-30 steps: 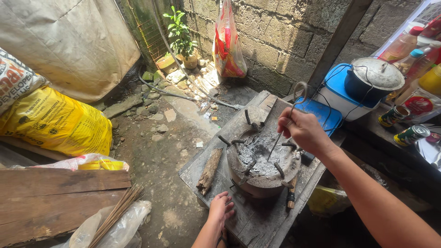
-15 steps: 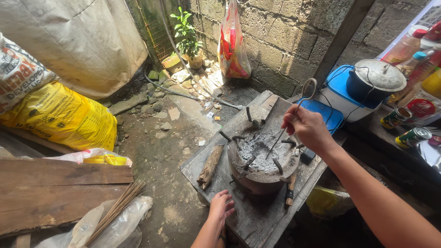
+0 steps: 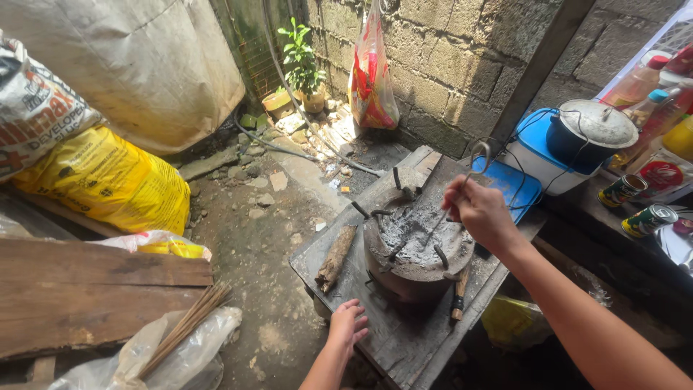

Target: The person cleans out a small concrete charcoal stove by using a brush and a metal scraper to move ash into a tray, then empties the ash.

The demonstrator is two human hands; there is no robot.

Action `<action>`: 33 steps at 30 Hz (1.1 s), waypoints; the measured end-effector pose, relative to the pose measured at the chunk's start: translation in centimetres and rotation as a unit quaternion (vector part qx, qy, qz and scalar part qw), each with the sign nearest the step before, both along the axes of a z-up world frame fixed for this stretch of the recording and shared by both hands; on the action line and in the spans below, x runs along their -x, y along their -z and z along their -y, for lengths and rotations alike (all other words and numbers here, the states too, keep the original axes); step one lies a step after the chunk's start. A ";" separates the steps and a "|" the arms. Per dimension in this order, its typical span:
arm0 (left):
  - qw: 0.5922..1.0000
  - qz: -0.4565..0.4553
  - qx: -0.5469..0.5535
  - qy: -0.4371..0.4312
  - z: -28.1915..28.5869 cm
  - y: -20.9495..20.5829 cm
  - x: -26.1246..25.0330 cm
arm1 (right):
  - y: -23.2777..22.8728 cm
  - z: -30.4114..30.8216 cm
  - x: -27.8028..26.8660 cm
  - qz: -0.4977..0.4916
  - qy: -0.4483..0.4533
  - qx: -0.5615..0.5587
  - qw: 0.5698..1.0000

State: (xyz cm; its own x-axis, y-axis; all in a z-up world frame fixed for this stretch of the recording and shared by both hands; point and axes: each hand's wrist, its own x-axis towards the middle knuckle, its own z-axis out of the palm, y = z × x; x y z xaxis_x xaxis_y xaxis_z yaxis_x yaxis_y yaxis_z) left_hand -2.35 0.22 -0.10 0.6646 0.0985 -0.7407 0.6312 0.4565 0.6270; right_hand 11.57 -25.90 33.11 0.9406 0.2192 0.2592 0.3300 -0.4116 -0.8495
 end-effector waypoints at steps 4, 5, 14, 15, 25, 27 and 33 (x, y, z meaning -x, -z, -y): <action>0.999 0.015 -0.004 0.029 -1.2 0.0 -0.5 | 0.0 0.2 -0.1 -0.041 0.025 -0.014 0.999; 0.999 0.018 0.004 0.036 -1.6 0.0 -0.6 | -0.1 0.1 -0.3 -0.033 0.052 0.015 0.998; 0.998 0.008 0.006 0.059 -5.5 0.2 -0.9 | -0.9 -3.4 0.2 -0.070 0.070 0.073 0.992; 0.999 0.008 0.006 0.053 -5.7 0.0 -1.0 | -1.0 -3.7 0.3 -0.068 0.071 0.073 0.992; 0.997 0.015 0.002 0.075 -6.5 -0.5 -1.3 | -1.1 -5.2 0.5 -0.065 0.065 0.060 0.994; 0.997 0.015 0.010 0.079 -6.5 -0.3 -1.2 | -1.2 -5.3 0.5 -0.053 0.070 0.038 0.995; 0.997 0.002 0.023 0.076 -7.3 0.7 -1.3 | -2.3 -4.8 0.3 -0.058 0.089 0.031 0.994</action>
State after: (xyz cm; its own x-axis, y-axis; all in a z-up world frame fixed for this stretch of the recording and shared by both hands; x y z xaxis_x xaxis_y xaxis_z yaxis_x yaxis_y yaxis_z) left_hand -1.01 7.54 -0.84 0.6721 -0.0378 -0.7395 0.6930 0.3839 0.6103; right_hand 11.29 -21.10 35.37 0.9886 0.0597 0.1382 0.1493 -0.5076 -0.8485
